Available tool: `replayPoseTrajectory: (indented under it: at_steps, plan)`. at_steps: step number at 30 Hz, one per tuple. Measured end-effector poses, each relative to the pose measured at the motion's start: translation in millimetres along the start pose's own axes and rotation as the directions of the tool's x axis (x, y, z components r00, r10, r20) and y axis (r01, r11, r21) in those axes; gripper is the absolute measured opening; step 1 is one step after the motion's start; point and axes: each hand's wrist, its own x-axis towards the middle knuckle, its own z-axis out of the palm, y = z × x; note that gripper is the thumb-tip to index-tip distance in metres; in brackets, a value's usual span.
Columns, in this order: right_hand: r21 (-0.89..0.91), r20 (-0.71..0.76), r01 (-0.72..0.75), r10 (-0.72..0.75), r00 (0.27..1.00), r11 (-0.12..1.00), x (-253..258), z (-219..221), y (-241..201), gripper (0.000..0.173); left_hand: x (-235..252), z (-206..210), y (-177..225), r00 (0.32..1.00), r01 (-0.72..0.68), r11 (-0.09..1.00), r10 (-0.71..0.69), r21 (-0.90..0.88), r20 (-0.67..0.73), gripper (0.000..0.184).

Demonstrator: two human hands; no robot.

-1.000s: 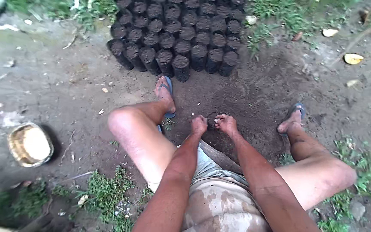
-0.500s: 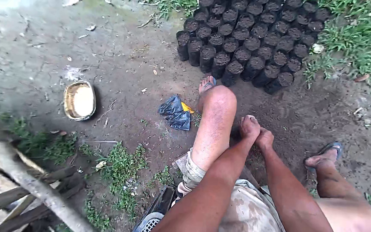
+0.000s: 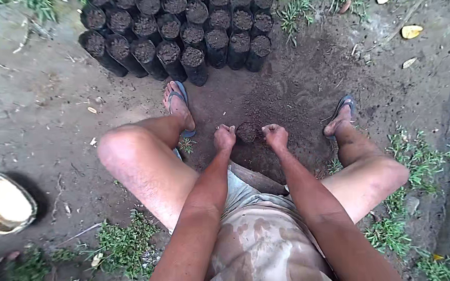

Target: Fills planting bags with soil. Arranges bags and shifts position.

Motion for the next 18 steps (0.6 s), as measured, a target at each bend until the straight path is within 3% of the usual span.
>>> replayPoseTrajectory:
  at_steps: [3,5,8,10,18]
  plan:
    - [-0.179,0.162,-0.04,0.069,0.984,0.983,0.5,5.3,5.1,0.068,5.8,2.4,3.0,0.985,-0.027,0.978,-0.009,0.207,0.169,0.071]
    - [-0.292,0.259,0.006,0.073,0.963,0.956,4.5,13.4,1.7,0.074,7.9,8.6,7.6,0.972,-0.067,0.954,-0.004,0.294,0.234,0.073]
    - [-0.345,0.383,0.153,-0.01,0.923,0.926,20.1,27.5,2.6,0.054,8.8,12.5,11.0,0.971,-0.141,0.914,0.053,0.38,0.231,0.055]
    - [-0.292,0.414,0.163,-0.029,0.91,0.942,28.1,30.2,2.3,0.043,12.7,11.1,11.7,0.962,-0.221,0.887,0.129,0.405,0.242,0.047]
    - [-0.274,0.281,0.237,-0.158,0.947,0.932,-3.2,-13.8,-12.3,0.04,-13.0,-25.2,35.5,0.926,-0.372,0.847,0.312,0.379,0.212,0.042]
